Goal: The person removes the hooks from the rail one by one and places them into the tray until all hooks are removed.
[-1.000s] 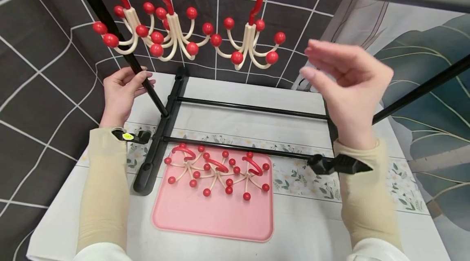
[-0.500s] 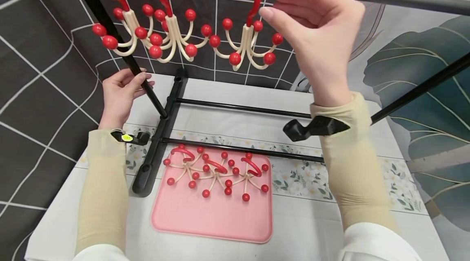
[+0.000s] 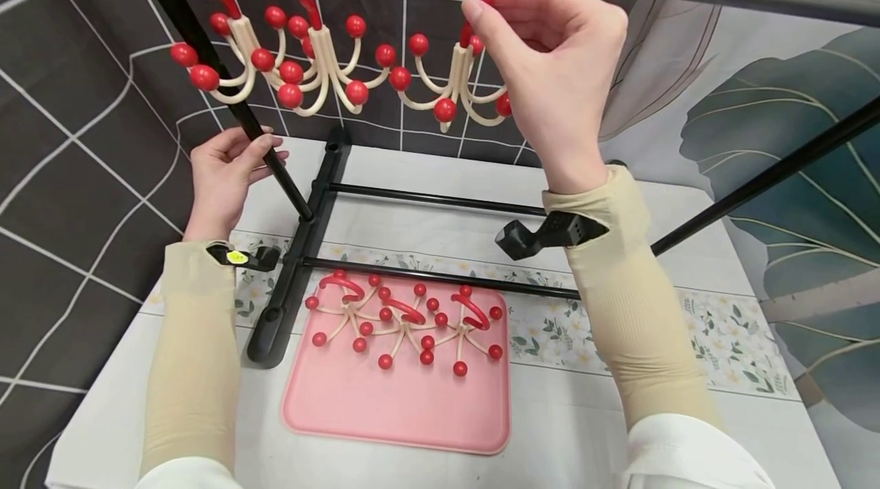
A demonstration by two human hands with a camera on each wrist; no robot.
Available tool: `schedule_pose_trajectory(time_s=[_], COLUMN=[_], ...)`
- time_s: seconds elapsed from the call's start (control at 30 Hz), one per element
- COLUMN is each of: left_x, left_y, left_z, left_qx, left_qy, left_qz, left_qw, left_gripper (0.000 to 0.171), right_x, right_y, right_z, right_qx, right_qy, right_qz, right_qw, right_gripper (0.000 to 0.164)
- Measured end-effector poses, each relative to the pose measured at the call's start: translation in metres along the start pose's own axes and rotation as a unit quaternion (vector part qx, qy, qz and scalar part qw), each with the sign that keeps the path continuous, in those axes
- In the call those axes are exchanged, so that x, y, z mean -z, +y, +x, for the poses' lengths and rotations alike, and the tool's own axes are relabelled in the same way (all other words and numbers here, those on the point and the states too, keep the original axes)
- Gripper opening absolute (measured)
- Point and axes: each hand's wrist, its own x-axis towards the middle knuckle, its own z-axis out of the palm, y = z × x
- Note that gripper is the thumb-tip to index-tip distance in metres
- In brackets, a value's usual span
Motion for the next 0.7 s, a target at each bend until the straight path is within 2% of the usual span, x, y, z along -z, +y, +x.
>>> schedule_pose_trajectory(time_s=[0.2,0.7], left_x=[0.000,0.000], left_y=[0.000,0.001], left_z=[0.000,0.001], left_qx=[-0.001,0.003], left_qy=[-0.001,0.002], left_qz=[-0.007,-0.007], left_qw=[1.0000,1.0000], left_gripper=[0.026,0.023], right_x=[0.002,0.012], right_y=[0.001,-0.003], right_z=[0.000,0.003], right_qx=[-0.037,-0.025], right_qy=[0.044,0.057], right_qz=[0.033,0.023], right_qw=[0.998,0.998], right_gripper=[0.007,0.008])
